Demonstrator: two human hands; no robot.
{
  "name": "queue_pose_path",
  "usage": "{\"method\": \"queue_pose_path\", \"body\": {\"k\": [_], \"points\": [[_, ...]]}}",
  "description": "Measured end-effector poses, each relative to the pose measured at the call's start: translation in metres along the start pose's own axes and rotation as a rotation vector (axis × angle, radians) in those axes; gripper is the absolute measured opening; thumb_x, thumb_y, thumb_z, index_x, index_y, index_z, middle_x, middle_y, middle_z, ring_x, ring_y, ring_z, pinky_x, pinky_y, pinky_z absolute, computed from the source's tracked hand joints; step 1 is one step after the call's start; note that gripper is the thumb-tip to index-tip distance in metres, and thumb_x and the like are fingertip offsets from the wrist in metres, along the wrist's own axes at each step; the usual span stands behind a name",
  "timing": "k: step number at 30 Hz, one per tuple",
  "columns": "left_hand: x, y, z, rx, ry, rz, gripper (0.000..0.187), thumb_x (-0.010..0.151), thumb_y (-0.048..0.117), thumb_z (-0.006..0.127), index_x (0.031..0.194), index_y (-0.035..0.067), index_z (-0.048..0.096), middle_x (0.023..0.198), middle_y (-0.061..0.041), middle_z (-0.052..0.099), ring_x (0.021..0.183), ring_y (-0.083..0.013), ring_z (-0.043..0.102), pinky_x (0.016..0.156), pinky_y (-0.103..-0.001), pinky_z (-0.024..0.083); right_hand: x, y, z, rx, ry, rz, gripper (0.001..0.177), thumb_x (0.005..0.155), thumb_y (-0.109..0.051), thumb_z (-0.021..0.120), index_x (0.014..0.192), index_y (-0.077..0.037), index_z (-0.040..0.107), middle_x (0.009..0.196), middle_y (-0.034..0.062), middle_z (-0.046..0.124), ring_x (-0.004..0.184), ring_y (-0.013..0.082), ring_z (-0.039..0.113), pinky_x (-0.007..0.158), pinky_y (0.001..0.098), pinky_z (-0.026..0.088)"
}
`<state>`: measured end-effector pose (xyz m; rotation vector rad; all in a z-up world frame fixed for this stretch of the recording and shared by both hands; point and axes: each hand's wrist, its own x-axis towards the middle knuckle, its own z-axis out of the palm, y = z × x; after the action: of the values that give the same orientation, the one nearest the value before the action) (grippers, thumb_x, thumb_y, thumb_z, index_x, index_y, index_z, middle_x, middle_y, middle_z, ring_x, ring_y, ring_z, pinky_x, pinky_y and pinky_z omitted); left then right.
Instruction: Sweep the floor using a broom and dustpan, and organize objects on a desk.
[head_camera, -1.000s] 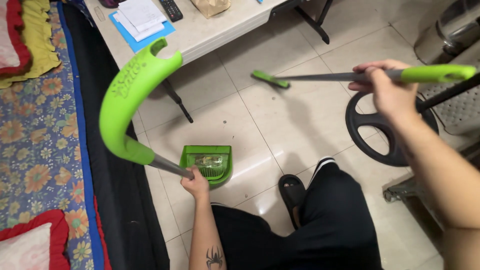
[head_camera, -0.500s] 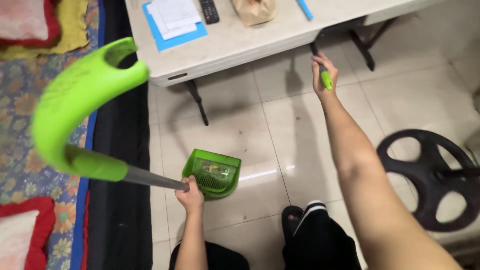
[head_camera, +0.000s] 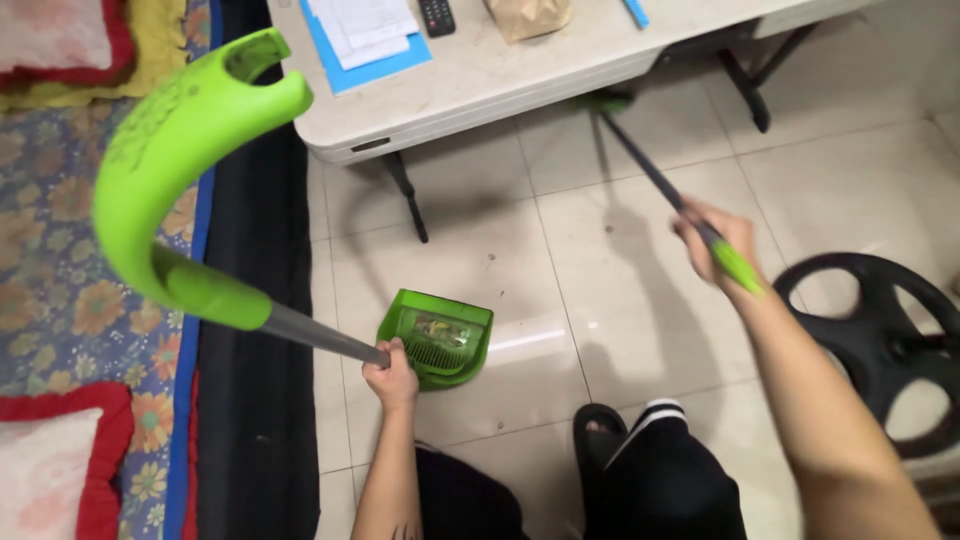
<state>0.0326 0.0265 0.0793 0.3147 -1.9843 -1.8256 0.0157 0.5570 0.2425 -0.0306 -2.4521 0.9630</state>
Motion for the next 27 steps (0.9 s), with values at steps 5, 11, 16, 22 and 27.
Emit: {"method": "queue_pose_path", "body": {"k": [5,11,16,22,27], "points": [[-0.001,-0.003,0.001,0.026,-0.003,-0.013,0.028,0.094,0.009,0.067,0.070,0.005,0.053,0.063,0.005,0.048,0.059,-0.0062,0.044,0.053,-0.028,0.037,-0.122,-0.148,-0.144,0.006,-0.101,0.227,0.016,0.097,-0.012,0.064,0.096,0.000,0.074,0.116,0.0167,0.076,0.103,0.0229,0.074,0.091,0.0346,0.059],[-0.004,-0.011,-0.002,-0.006,-0.021,-0.023,0.033,0.096,0.010,0.069,0.069,0.006,0.050,0.064,0.005,0.047,0.058,-0.0064,0.041,0.052,-0.028,0.033,-0.195,-0.164,-0.206,0.600,0.080,0.689,0.025,0.101,-0.010,0.045,0.108,-0.001,0.068,0.148,0.0214,0.060,0.118,0.0418,0.064,0.109,0.0519,0.048],[0.001,-0.009,-0.001,-0.032,-0.042,-0.030,0.036,0.097,0.010,0.069,0.069,0.007,0.047,0.064,0.005,0.044,0.059,-0.0064,0.039,0.053,-0.028,0.032,-0.173,-0.134,-0.169,0.823,0.120,0.369,0.015,0.113,-0.008,0.055,0.108,0.005,0.062,0.151,0.0308,0.053,0.121,0.0458,0.065,0.114,0.0571,0.051],[-0.015,0.055,-0.014,0.043,-0.098,-0.156,0.025,0.096,0.014,0.072,0.081,0.004,0.054,0.076,-0.002,0.057,0.071,-0.0133,0.055,0.068,-0.030,0.044,-0.071,-0.084,-0.101,0.866,-0.159,0.348,0.016,0.102,-0.003,0.061,0.118,0.003,0.061,0.160,0.0216,0.049,0.127,0.0432,0.063,0.101,0.0427,0.054],[-0.012,0.221,-0.023,0.338,-0.202,0.108,0.038,0.080,0.005,0.084,0.110,0.000,0.061,0.116,-0.015,0.062,0.114,-0.0277,0.059,0.104,-0.039,0.043,-0.009,-0.096,-0.099,1.433,-0.323,0.671,0.039,0.076,-0.001,0.058,0.114,0.002,0.066,0.152,0.0171,0.048,0.128,0.0369,0.067,0.105,0.0348,0.059]]}}
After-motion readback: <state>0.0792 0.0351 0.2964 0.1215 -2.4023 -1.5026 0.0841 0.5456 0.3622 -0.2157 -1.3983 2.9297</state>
